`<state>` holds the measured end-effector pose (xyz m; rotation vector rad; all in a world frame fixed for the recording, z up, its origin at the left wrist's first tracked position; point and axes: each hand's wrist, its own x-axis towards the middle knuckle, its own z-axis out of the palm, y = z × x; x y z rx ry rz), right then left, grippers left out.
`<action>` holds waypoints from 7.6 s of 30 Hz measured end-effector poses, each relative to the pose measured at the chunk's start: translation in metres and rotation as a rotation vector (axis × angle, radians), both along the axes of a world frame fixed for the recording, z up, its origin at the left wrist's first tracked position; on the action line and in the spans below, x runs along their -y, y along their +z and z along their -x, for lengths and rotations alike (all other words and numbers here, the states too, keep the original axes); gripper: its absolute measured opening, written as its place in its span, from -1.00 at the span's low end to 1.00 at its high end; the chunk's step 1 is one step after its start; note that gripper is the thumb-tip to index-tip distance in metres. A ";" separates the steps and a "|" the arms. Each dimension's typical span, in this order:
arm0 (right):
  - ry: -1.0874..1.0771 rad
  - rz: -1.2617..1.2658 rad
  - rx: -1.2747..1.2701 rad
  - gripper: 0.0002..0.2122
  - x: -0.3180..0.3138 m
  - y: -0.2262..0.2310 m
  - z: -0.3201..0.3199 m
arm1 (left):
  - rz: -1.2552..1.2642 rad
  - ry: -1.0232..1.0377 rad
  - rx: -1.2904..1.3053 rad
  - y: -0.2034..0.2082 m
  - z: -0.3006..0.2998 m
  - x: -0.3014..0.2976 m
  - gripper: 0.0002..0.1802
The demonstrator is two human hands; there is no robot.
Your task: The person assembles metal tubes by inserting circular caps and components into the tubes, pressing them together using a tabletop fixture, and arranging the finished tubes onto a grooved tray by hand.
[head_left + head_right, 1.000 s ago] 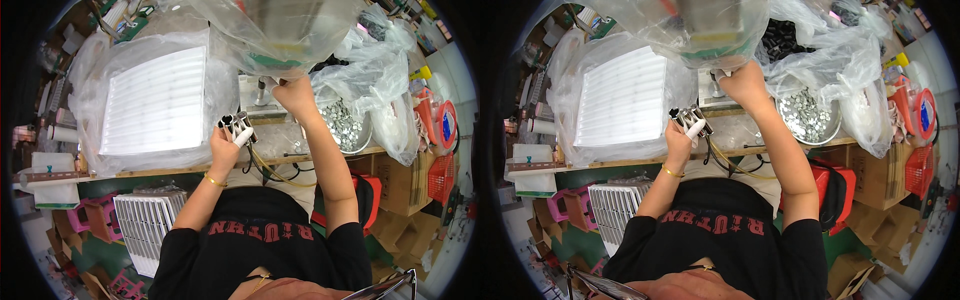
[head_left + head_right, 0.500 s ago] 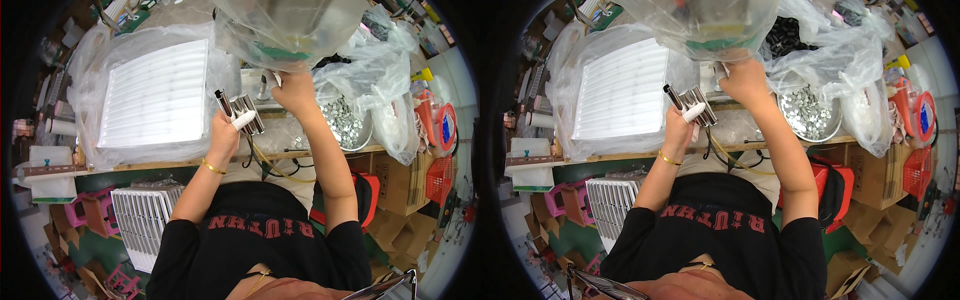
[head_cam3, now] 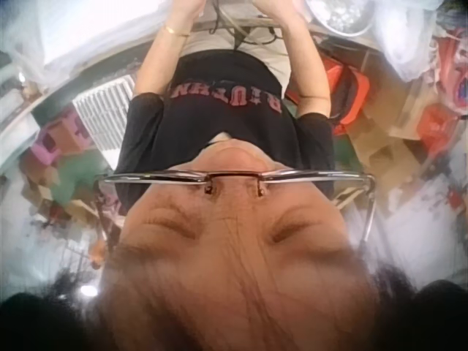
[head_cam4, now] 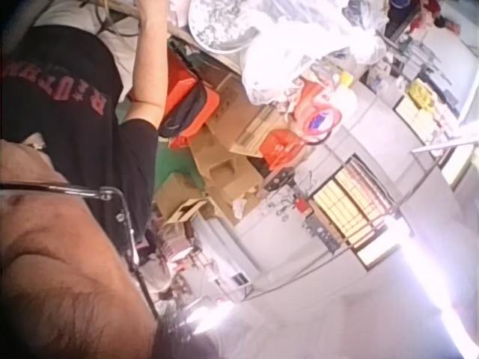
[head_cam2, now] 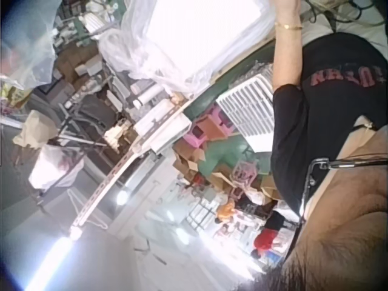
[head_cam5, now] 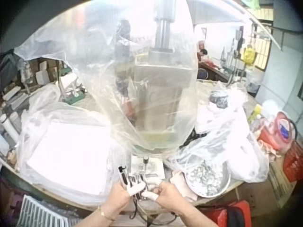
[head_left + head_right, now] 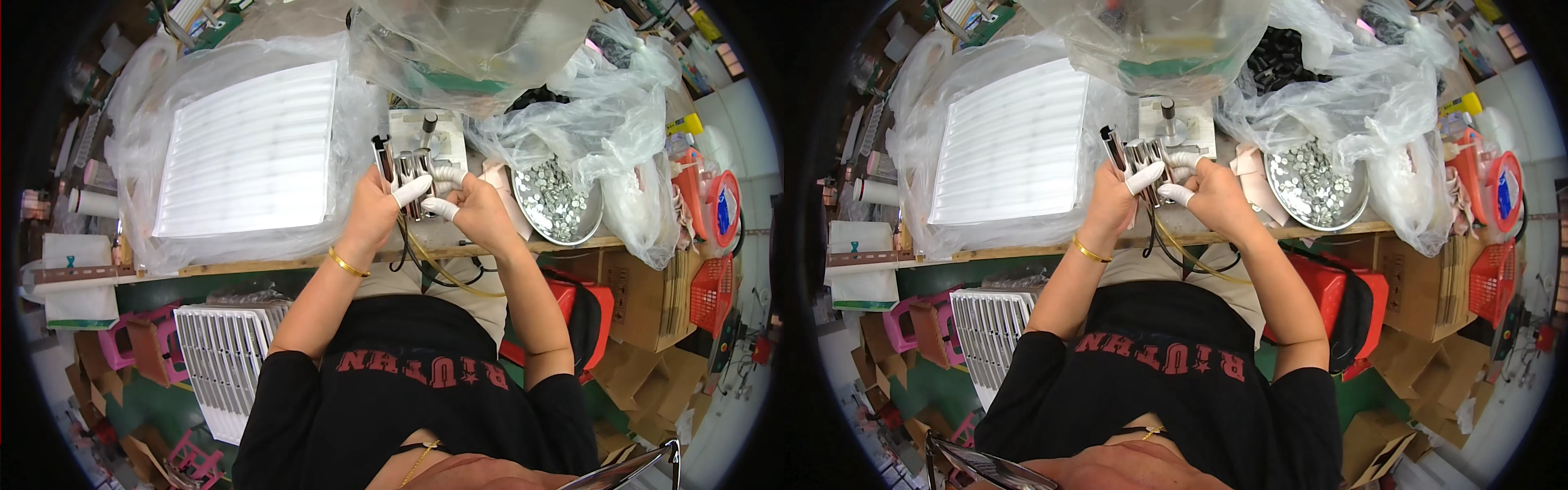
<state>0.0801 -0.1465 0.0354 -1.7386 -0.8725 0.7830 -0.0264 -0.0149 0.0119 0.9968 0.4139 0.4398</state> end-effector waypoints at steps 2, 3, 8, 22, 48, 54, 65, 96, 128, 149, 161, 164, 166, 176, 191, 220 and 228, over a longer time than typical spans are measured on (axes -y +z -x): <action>-0.148 -0.034 -0.083 -0.61 0.005 -0.007 -0.001 | -0.048 0.017 0.000 0.002 0.001 -0.001 -0.65; -0.207 -0.190 -0.273 -0.65 0.010 -0.018 -0.011 | -0.330 0.034 -0.152 0.005 0.001 -0.004 -0.64; -0.498 -0.457 -0.219 -0.75 -0.001 -0.018 -0.037 | -1.565 0.103 -0.124 -0.009 -0.017 -0.026 -0.72; -0.409 -0.620 -0.045 -0.79 -0.025 -0.008 -0.031 | -1.526 -0.149 -0.190 -0.012 -0.029 -0.018 -0.85; -0.293 -0.067 0.804 -0.81 -0.055 -0.024 -0.053 | -1.137 0.195 -0.147 -0.002 0.011 0.003 -0.64; -0.260 -0.075 0.766 -0.77 -0.052 -0.040 -0.060 | -0.999 0.334 -0.057 -0.016 0.000 -0.001 -0.60; -0.289 -0.168 0.643 -0.83 -0.052 -0.050 -0.053 | -1.159 0.471 -0.084 -0.029 -0.074 -0.015 -0.74; -0.225 0.285 1.252 -0.84 -0.027 -0.046 -0.213 | -1.668 0.263 -0.532 0.051 0.091 -0.095 -0.67; -0.378 -0.215 0.277 -0.65 -0.027 -0.008 -0.044 | -0.291 -1.002 1.066 0.204 0.034 -0.031 -0.62; -0.477 -0.297 -0.079 -0.75 0.064 -0.068 -0.038 | -0.055 -0.598 0.912 0.187 0.055 0.046 -0.93; -0.659 0.240 0.602 -0.81 0.123 -0.053 -0.102 | 0.103 -0.262 0.666 0.078 0.042 -0.015 -0.70; -0.504 0.316 0.539 -0.81 0.116 -0.057 -0.108 | 0.061 -0.106 0.421 0.041 0.049 -0.026 -0.70; -0.487 0.360 0.603 -0.82 0.117 -0.057 -0.114 | 0.037 0.017 0.230 0.036 0.046 -0.028 -0.75; -0.449 0.467 0.816 -0.86 0.095 -0.066 -0.124 | 0.094 0.023 0.047 0.018 0.035 -0.019 -0.77; -0.348 0.477 0.336 -0.78 0.098 -0.047 -0.128 | -0.782 0.041 -0.127 0.008 0.000 -0.004 -0.67; -0.225 -0.157 0.553 -0.84 -0.035 0.022 -0.035 | -0.821 -0.120 -0.151 -0.003 0.006 -0.004 -0.54; -0.228 -0.241 0.197 -0.85 -0.034 0.013 -0.036 | -0.551 -0.119 -0.061 0.010 0.029 0.005 -0.42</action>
